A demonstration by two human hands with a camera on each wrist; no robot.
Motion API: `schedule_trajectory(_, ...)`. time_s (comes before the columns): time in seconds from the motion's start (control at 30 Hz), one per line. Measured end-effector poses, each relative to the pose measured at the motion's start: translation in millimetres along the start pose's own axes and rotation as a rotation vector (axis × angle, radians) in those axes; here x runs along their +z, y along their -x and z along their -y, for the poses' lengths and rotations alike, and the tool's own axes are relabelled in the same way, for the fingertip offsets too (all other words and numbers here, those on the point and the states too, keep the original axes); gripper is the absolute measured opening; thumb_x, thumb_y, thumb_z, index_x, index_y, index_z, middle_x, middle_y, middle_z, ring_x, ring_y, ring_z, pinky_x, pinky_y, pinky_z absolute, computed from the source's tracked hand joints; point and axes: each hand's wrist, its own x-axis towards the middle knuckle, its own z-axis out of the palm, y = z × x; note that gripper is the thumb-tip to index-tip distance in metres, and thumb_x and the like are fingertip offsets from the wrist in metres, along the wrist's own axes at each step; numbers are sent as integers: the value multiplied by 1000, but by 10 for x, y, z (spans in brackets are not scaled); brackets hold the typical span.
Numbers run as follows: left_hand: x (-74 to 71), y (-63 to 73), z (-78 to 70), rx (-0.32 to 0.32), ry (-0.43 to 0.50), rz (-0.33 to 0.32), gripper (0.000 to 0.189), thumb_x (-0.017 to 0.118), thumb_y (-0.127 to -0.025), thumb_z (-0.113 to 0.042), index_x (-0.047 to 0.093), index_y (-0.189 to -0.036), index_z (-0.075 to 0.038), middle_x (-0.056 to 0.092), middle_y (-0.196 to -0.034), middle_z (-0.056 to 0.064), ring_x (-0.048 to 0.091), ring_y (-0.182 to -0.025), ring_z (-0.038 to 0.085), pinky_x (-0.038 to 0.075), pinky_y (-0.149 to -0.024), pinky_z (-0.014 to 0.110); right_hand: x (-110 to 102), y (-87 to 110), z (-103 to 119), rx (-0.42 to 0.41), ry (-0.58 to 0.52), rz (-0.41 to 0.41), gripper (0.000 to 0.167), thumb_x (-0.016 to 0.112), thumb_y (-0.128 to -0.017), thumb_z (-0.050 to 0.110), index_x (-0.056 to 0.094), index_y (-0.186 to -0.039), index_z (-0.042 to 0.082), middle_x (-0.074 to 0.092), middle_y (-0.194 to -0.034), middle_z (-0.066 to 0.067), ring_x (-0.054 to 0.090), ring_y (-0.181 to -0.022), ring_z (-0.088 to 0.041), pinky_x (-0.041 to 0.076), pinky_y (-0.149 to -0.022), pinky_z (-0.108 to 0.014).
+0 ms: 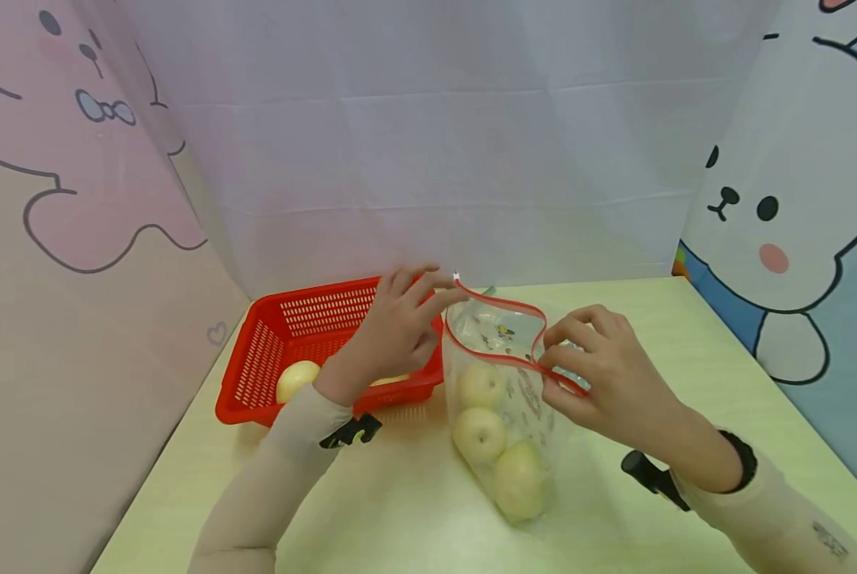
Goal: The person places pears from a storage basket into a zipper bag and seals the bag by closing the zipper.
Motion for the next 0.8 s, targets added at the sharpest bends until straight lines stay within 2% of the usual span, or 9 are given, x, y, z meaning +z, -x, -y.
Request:
schedule_trajectory(0.07, -20, -40, 110, -32, -25, 15, 46, 51, -82, 3, 58, -126, -9, 58, -123, 14, 45, -126, 39, 37, -97, 57, 0, -6, 3, -9, -2, -4, 8, 59, -77, 15, 67, -75, 16, 61, -89, -1, 53, -88, -31, 39, -71, -57)
schedule_trajectory(0.13, -17, -86, 217, -75, -52, 58, 45, 56, -86, 3, 57, -129, -10, 57, -126, 14, 43, -129, 39, 37, -98, 58, 1, -10, 10, -18, -6, -9, 10, 58, -78, 15, 67, -75, 16, 60, -88, -1, 53, -88, -31, 39, -70, -57)
schedule_trajectory(0.3, 87, -183, 421, -208, -67, 263, 44, 61, -95, -4, 55, -136, -22, 52, -137, 10, 32, -138, 35, 27, -107, 57, -4, -21, 30, -37, -14, -15, 14, 54, -79, 14, 67, -74, 17, 60, -87, 0, 53, -88, -30, 40, -70, -58)
schedule_trajectory(0.4, 172, -207, 500, -258, -43, 354, 36, 62, -97, -10, 60, -130, -26, 50, -140, 8, 29, -140, 34, 21, -109, 58, -13, -25, 42, -29, -16, -2, 18, 52, -82, 16, 68, -74, 17, 59, -86, 1, 53, -89, -30, 39, -71, -58)
schedule_trajectory(0.47, 216, -214, 538, -277, -18, 369, 27, 63, -98, -13, 64, -122, -25, 51, -139, 8, 29, -140, 34, 18, -110, 57, -17, -26, 50, -24, -17, 8, 21, 50, -84, 17, 68, -73, 17, 59, -86, 0, 52, -89, -30, 39, -72, -57)
schedule_trajectory(0.57, 252, -220, 579, -293, 14, 348, 16, 65, -97, -15, 68, -109, -23, 55, -133, 7, 31, -138, 34, 18, -110, 57, -22, -27, 62, -24, -14, 11, 22, 49, -85, 18, 68, -73, 17, 59, -86, 0, 52, -89, -29, 39, -73, -57)
schedule_trajectory(0.8, 279, -219, 610, -326, 43, 313, 12, 65, -97, -18, 71, -107, -21, 58, -124, 5, 33, -136, 32, 18, -109, 57, -45, -23, 37, -52, 5, -20, 27, 47, -88, 20, 68, -72, 17, 60, -85, 0, 53, -88, -30, 40, -72, -58)
